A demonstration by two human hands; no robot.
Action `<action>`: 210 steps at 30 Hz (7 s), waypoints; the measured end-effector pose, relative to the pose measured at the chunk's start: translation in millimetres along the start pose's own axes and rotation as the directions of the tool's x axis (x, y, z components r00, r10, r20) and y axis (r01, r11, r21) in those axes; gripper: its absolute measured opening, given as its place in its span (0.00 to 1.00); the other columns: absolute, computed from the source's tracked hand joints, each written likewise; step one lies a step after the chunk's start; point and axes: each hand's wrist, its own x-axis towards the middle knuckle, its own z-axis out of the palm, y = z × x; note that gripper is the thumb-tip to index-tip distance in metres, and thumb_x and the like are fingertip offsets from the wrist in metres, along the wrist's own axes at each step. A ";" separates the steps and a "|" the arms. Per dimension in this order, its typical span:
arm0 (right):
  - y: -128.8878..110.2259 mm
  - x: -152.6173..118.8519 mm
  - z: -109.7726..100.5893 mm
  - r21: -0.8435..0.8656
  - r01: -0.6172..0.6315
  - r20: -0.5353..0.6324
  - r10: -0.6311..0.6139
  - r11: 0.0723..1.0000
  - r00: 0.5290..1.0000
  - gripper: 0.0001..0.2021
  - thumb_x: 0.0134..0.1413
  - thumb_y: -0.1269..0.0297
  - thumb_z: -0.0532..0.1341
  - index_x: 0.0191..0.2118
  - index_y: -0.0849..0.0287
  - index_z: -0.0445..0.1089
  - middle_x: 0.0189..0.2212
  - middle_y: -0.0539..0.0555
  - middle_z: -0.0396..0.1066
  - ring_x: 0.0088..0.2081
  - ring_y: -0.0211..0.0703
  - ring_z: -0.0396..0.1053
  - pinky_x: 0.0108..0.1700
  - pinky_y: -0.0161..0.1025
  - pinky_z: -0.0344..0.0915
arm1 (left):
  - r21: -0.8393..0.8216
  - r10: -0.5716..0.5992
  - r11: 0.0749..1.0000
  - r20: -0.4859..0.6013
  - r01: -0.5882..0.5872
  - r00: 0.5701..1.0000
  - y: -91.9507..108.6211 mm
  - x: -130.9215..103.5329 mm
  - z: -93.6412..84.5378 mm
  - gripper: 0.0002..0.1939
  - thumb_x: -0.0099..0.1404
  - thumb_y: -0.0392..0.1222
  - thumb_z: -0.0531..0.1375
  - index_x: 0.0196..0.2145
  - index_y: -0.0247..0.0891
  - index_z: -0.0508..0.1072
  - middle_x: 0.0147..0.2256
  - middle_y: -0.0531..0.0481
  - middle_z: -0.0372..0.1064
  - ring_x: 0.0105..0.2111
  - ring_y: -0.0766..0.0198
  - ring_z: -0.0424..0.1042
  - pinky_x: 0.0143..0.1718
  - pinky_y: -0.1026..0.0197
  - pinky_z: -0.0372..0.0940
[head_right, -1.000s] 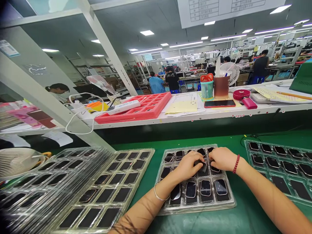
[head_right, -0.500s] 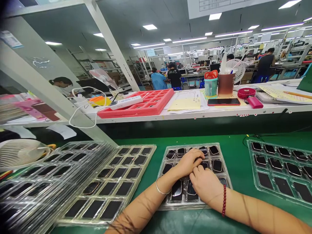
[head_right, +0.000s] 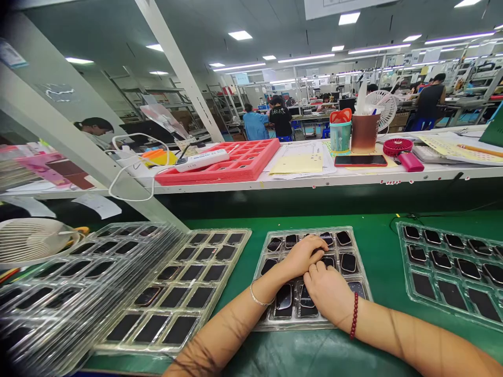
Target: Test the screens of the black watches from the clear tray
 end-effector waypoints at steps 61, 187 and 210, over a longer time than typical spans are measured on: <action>8.4 9.7 -15.6 0.473 0.209 -0.093 -0.187 0.856 0.978 0.06 0.60 0.68 0.55 0.36 0.59 0.69 0.37 0.54 0.69 0.41 0.46 0.65 0.42 0.43 0.63 | 0.139 -0.241 0.960 -0.043 0.244 0.970 -4.8 -159.5 -60.9 0.10 0.57 0.38 0.63 0.38 0.38 0.71 0.61 0.43 0.54 0.63 0.50 0.48 0.61 0.47 0.51; 36.3 19.6 20.9 0.977 -0.109 0.171 0.358 -0.185 0.918 0.21 0.54 0.60 0.58 0.54 0.57 0.63 0.45 0.58 0.70 0.30 0.40 0.69 0.31 0.38 0.69 | -0.814 -0.362 0.554 -0.049 0.172 0.931 -18.5 -63.8 -15.2 0.22 0.58 0.43 0.60 0.50 0.34 0.67 0.37 0.43 0.71 0.29 0.64 0.73 0.25 0.68 0.62; 36.0 18.2 23.7 0.986 -0.101 0.140 0.324 -0.135 0.936 0.16 0.57 0.54 0.59 0.46 0.58 0.66 0.40 0.57 0.72 0.27 0.38 0.68 0.31 0.38 0.67 | -0.818 -0.310 0.563 -0.071 0.123 0.948 -17.3 -65.1 -13.3 0.23 0.58 0.53 0.62 0.43 0.31 0.71 0.35 0.45 0.70 0.28 0.66 0.70 0.31 0.63 0.67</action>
